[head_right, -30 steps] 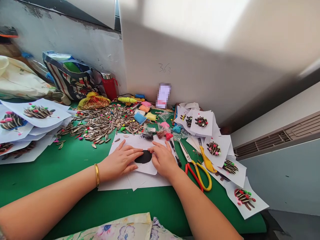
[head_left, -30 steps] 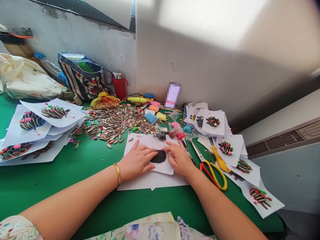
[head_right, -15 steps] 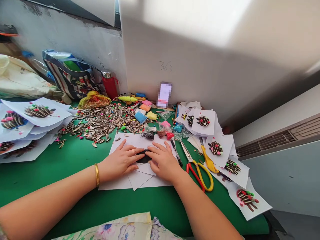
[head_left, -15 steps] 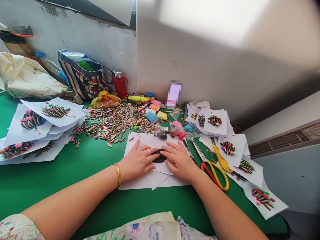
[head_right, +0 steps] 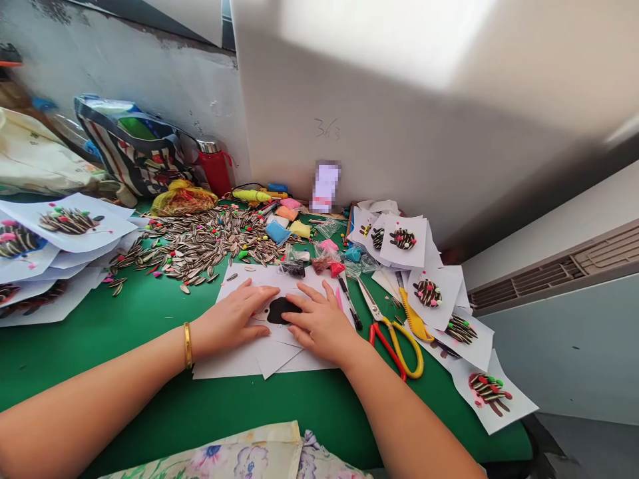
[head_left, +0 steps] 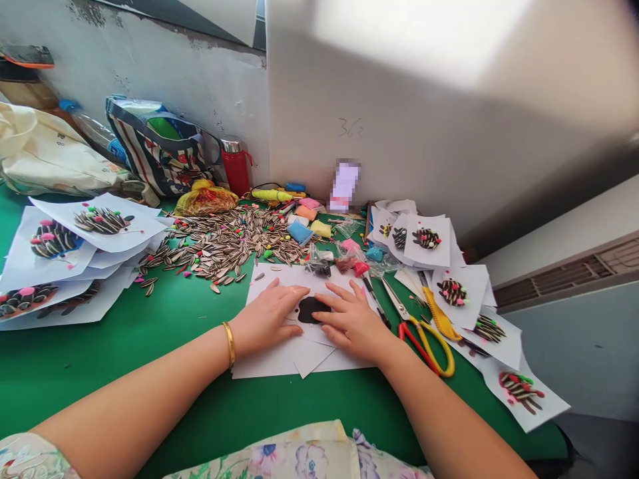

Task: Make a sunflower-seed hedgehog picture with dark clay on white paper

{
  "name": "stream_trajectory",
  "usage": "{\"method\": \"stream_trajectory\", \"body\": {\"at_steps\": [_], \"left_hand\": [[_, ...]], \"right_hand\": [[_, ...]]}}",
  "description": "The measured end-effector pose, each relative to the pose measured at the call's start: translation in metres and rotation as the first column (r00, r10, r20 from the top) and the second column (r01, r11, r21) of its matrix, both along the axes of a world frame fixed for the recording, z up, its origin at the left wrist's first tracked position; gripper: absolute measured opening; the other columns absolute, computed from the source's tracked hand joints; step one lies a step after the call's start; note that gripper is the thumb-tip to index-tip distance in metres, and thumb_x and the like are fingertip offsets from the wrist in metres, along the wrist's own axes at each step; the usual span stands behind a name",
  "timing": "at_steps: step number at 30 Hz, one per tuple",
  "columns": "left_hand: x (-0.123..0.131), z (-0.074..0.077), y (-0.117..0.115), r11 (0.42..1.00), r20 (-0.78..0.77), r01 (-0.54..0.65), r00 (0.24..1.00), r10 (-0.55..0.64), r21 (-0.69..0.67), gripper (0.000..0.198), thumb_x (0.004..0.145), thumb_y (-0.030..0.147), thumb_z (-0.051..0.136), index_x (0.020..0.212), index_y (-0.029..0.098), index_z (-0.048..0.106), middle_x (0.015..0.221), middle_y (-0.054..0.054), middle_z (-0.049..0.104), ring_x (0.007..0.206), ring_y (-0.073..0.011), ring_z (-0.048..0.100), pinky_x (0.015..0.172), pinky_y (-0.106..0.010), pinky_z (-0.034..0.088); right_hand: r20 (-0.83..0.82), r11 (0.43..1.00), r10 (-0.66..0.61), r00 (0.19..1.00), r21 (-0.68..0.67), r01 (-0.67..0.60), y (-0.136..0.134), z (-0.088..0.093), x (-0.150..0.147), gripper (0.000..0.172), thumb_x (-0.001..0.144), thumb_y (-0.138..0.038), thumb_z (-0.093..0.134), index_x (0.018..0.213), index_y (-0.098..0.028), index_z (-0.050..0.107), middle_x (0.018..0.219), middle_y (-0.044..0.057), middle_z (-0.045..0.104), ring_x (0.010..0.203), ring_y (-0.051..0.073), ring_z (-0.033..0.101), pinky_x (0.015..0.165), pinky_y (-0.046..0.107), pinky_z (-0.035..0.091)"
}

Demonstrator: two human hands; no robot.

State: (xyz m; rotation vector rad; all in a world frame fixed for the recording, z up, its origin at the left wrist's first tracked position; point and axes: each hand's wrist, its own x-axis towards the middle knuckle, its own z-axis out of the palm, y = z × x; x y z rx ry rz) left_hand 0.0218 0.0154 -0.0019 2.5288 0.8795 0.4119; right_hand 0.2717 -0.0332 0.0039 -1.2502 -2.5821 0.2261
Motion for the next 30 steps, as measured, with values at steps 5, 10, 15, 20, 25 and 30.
{"method": "stream_trajectory", "body": {"at_steps": [5, 10, 15, 20, 25, 30], "left_hand": [[0.0, 0.0, 0.0, 1.0, -0.004, -0.004, 1.0, 0.004, -0.003, 0.071, 0.08, 0.027, 0.072, 0.142, 0.023, 0.038, 0.136, -0.011, 0.057, 0.125, -0.0281, 0.053, 0.117, -0.059, 0.021], [0.001, 0.002, 0.0, 1.0, -0.009, -0.002, 1.0, 0.002, -0.002, 0.071, 0.08, 0.027, 0.071, 0.142, 0.023, 0.037, 0.137, -0.011, 0.056, 0.126, -0.0281, 0.052, 0.117, -0.059, 0.02], [0.001, 0.001, 0.0, 1.0, -0.015, -0.003, 1.0, 0.003, 0.003, 0.072, 0.079, 0.027, 0.072, 0.142, 0.022, 0.037, 0.137, -0.012, 0.056, 0.125, -0.0284, 0.053, 0.116, -0.059, 0.022], [0.001, 0.0, 0.0, 1.0, -0.007, -0.009, 1.0, 0.009, -0.001, 0.073, 0.079, 0.027, 0.073, 0.142, 0.022, 0.037, 0.136, -0.011, 0.057, 0.124, -0.0282, 0.054, 0.116, -0.058, 0.023], [0.0, 0.001, 0.0, 1.0, -0.009, -0.003, 1.0, 0.003, 0.005, 0.073, 0.079, 0.028, 0.073, 0.142, 0.023, 0.038, 0.137, -0.011, 0.056, 0.126, -0.0286, 0.053, 0.117, -0.058, 0.023], [0.0, 0.0, 0.001, 1.0, -0.008, -0.012, 1.0, 0.012, 0.011, 0.071, 0.08, 0.03, 0.072, 0.143, 0.024, 0.039, 0.135, -0.011, 0.058, 0.124, -0.029, 0.054, 0.117, -0.058, 0.022]], "right_hand": [[-0.084, 0.986, -0.166, 0.982, 0.009, 0.168, 0.004, -0.008, -0.003, 0.043, 0.09, -0.036, 0.058, 0.132, -0.026, 0.057, 0.145, 0.009, 0.052, 0.142, 0.029, 0.034, 0.117, 0.062, 0.017], [-0.083, 0.967, -0.242, 0.967, 0.06, 0.247, 0.005, -0.013, -0.018, 0.061, 0.084, -0.044, 0.066, 0.139, -0.023, 0.05, 0.153, 0.01, 0.041, 0.147, 0.03, 0.026, 0.119, 0.061, 0.012], [-0.064, 0.957, -0.283, 0.957, 0.045, 0.286, 0.006, -0.013, -0.02, 0.057, 0.086, -0.04, 0.065, 0.138, -0.024, 0.05, 0.155, 0.009, 0.038, 0.148, 0.029, 0.023, 0.119, 0.061, 0.013], [-0.087, 0.949, -0.304, 0.949, 0.058, 0.31, 0.009, -0.016, -0.01, 0.063, 0.086, -0.043, 0.064, 0.143, -0.024, 0.045, 0.156, 0.01, 0.035, 0.148, 0.029, 0.021, 0.119, 0.059, 0.015], [-0.062, 0.946, -0.319, 0.946, 0.035, 0.321, 0.008, -0.016, -0.015, 0.066, 0.084, -0.044, 0.067, 0.143, -0.025, 0.045, 0.157, 0.01, 0.033, 0.149, 0.03, 0.02, 0.119, 0.061, 0.012], [-0.071, 0.948, -0.317, 0.946, 0.017, 0.319, 0.009, -0.016, -0.015, 0.069, 0.083, -0.045, 0.067, 0.145, -0.027, 0.043, 0.158, 0.01, 0.032, 0.149, 0.03, 0.018, 0.119, 0.061, 0.014]]}}
